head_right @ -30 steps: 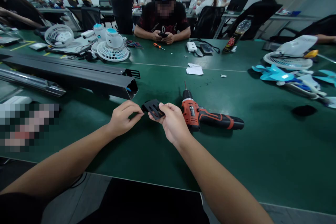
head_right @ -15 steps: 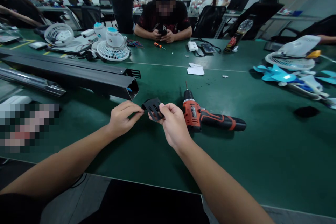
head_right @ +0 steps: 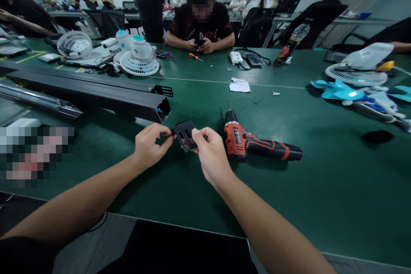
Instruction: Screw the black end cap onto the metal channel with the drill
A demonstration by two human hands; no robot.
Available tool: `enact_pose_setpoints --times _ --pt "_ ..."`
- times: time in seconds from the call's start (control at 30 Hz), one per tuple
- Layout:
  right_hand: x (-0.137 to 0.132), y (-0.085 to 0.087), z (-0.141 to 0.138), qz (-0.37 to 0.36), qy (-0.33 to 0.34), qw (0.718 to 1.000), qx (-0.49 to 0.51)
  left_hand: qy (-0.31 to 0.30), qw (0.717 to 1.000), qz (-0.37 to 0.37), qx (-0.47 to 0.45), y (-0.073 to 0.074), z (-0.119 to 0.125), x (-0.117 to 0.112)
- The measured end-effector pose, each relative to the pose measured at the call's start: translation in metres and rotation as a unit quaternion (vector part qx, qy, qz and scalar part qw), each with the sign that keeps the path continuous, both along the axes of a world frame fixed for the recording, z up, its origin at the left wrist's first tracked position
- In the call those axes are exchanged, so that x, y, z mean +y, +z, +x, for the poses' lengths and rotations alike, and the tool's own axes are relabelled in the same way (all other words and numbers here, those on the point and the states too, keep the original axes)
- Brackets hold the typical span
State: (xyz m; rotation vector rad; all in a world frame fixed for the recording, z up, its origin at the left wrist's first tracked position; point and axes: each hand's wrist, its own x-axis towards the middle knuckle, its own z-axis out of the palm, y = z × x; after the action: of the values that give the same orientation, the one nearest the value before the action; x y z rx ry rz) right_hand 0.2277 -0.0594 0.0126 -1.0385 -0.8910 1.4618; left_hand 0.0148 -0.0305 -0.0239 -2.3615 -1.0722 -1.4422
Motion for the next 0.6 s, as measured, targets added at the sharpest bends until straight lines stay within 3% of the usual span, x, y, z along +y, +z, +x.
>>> enact_pose_setpoints --times 0.6 --pt "0.0003 -0.0042 -0.0016 -0.007 -0.016 1.0 -0.018 -0.023 0.998 -0.052 -0.034 -0.0068 0.0015 0.0018"
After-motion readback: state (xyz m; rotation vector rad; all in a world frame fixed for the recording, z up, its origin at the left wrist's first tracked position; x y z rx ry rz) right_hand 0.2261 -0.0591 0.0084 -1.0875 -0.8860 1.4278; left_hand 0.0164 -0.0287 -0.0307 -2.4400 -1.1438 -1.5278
